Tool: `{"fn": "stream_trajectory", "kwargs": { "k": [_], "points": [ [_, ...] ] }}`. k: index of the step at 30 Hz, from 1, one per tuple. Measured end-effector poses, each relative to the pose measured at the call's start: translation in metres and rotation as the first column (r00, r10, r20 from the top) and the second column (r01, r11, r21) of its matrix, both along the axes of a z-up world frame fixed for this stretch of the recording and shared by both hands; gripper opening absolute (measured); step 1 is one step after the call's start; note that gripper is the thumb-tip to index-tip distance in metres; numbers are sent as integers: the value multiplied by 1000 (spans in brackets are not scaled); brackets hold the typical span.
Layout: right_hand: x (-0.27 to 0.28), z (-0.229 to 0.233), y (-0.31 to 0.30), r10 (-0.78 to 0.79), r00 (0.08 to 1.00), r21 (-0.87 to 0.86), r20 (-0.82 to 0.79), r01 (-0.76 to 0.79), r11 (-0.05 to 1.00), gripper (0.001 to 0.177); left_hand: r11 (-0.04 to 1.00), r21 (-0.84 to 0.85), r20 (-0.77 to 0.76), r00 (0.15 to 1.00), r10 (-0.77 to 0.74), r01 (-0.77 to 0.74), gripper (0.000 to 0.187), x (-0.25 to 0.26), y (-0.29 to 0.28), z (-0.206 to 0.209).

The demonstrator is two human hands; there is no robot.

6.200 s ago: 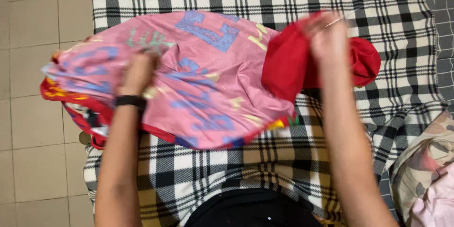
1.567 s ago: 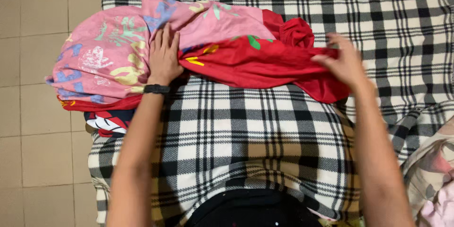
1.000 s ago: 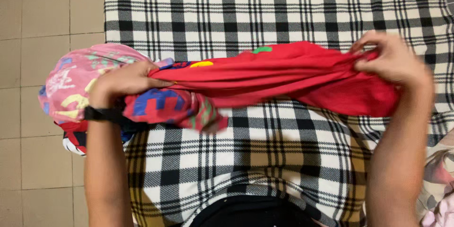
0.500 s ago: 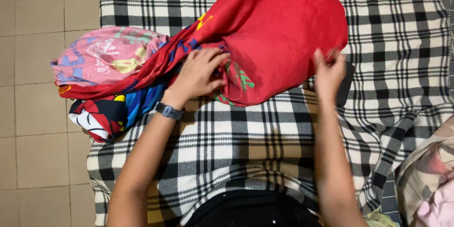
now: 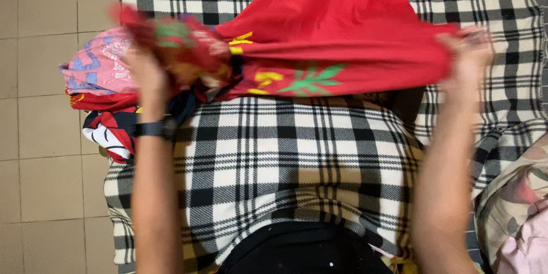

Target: The person unfolds a red patterned fabric on a plaid bedsheet, then uses scissors to cut along the edge of the fabric. The person continues cutting the fabric in a straight line while holding it steady with the other hand.

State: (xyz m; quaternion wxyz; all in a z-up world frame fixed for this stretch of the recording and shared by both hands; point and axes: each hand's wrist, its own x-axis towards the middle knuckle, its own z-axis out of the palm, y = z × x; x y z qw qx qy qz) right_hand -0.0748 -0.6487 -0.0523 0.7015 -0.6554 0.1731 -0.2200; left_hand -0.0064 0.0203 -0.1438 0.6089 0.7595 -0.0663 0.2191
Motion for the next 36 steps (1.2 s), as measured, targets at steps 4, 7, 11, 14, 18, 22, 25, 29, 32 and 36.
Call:
{"fn": "stream_trajectory", "kwargs": {
  "k": [4, 7, 11, 14, 18, 22, 25, 29, 32, 36],
  "points": [
    [-15, 40, -73, -84, 982, -289, -167, 33, 957, 35, 883, -468, -165, 985, -43, -39, 31, -5, 59, 17],
    [-15, 22, -103, 2, 998, -437, -62, -29, 899, 38, 751, -545, -435, 892, 127, -372, 31, -13, 43, 38],
    [-41, -6, -75, -248, 969, -888, 14, 126, 442, 35, 892, -99, 209, 867, 452, -441, 58, -60, -52, 56],
    [-79, -21, 15, -137, 989, -875, 49, 109, 473, 33, 827, 548, 277, 960, -39, -125, 24, -106, -112, 59],
    [-114, -34, 138, 109, 917, 224, -384, -22, 974, 25, 469, 783, -156, 859, -487, 409, 39, -99, -136, 61],
    [-122, -66, 173, 33, 891, 463, -452, 203, 863, 27, 130, 975, -157, 975, -159, 178, 46, -69, -127, 61],
    [-97, -106, 156, -91, 909, 504, -407, 306, 808, 30, 356, 905, -208, 972, -109, 234, 48, -51, -115, 56],
    [-30, -135, 119, -150, 965, 556, -214, 247, 794, 42, 912, 282, -175, 951, -255, 296, 52, -19, -98, 48],
    [15, -102, 73, -225, 974, 629, 10, 169, 759, 45, 888, 458, 121, 993, -11, -46, 63, 9, -69, 67],
    [37, -18, 8, -176, 928, 392, 327, 36, 919, 42, 916, 320, 343, 931, 125, -241, 67, 30, -29, 124]
  ]
}}
